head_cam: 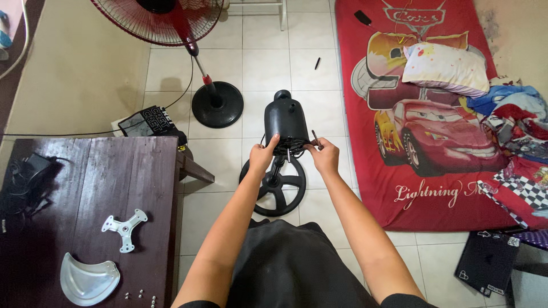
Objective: The person assembles an electric fan by attaching the motor housing to the fan stand using a screwdriver. They repeatedly pick up screws from a nearby table and tighten them into the motor housing to secure it to the stand.
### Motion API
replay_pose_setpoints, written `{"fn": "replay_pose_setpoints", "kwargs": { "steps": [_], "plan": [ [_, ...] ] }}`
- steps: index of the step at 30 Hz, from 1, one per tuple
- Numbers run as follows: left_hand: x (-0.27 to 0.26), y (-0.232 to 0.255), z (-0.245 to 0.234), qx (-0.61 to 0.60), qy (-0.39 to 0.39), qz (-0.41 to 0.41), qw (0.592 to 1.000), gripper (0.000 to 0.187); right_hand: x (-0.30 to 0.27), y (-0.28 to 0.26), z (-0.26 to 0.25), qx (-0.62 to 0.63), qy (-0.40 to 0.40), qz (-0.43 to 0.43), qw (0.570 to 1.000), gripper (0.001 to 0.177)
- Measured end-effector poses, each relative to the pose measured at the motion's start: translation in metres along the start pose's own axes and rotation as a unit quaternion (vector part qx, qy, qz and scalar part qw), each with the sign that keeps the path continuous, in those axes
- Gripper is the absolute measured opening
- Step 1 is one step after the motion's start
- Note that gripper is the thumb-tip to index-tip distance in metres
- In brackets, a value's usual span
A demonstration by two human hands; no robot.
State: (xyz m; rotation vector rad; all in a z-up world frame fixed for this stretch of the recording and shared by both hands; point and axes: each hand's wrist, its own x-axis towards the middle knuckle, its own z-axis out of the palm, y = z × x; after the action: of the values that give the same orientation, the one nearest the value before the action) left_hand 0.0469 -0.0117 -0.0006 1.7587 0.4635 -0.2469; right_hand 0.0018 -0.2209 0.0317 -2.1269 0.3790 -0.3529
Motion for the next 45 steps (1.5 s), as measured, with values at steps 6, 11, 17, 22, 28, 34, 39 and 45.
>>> {"fn": "replay_pose_setpoints", "kwargs": {
  "steps": [6, 11, 17, 22, 28, 34, 39, 45],
  "plan": [
    [-0.007, 0.011, -0.007, -0.054, -0.022, -0.033, 0.998, 0.074, -0.001, -0.008, -0.002, 0.0, -0.017, 0.037, 0.999, 0.028],
    [0.003, -0.008, -0.003, -0.018, -0.008, -0.003, 1.0, 0.068, -0.002, -0.006, -0.002, 0.002, -0.011, 0.029, 1.0, 0.029],
    [0.022, -0.084, -0.003, -0.163, -0.013, -0.032, 0.986, 0.045, -0.007, 0.001, -0.002, -0.01, -0.01, -0.004, 1.0, 0.031],
    [0.012, -0.135, -0.012, -0.175, -0.048, -0.059, 0.982, 0.029, -0.01, 0.002, -0.003, -0.009, -0.003, 0.005, 1.0, 0.03],
    [-0.015, -0.129, -0.014, -0.238, -0.133, -0.059, 0.96, 0.024, -0.015, 0.001, 0.0, -0.017, 0.0, 0.022, 1.0, 0.03],
    [-0.045, -0.097, -0.014, -0.291, -0.207, -0.089, 0.93, 0.024, -0.017, 0.004, -0.001, -0.014, 0.018, -0.012, 1.0, 0.036],
    [-0.067, -0.075, -0.009, -0.354, -0.246, -0.102, 0.896, 0.017, -0.035, 0.011, -0.014, 0.035, 0.068, -0.113, 0.991, 0.027],
    [-0.079, -0.055, -0.009, -0.395, -0.25, -0.146, 0.872, 0.019, -0.084, 0.003, -0.037, 0.12, -0.104, 0.012, 0.987, 0.017]
  ]
}}
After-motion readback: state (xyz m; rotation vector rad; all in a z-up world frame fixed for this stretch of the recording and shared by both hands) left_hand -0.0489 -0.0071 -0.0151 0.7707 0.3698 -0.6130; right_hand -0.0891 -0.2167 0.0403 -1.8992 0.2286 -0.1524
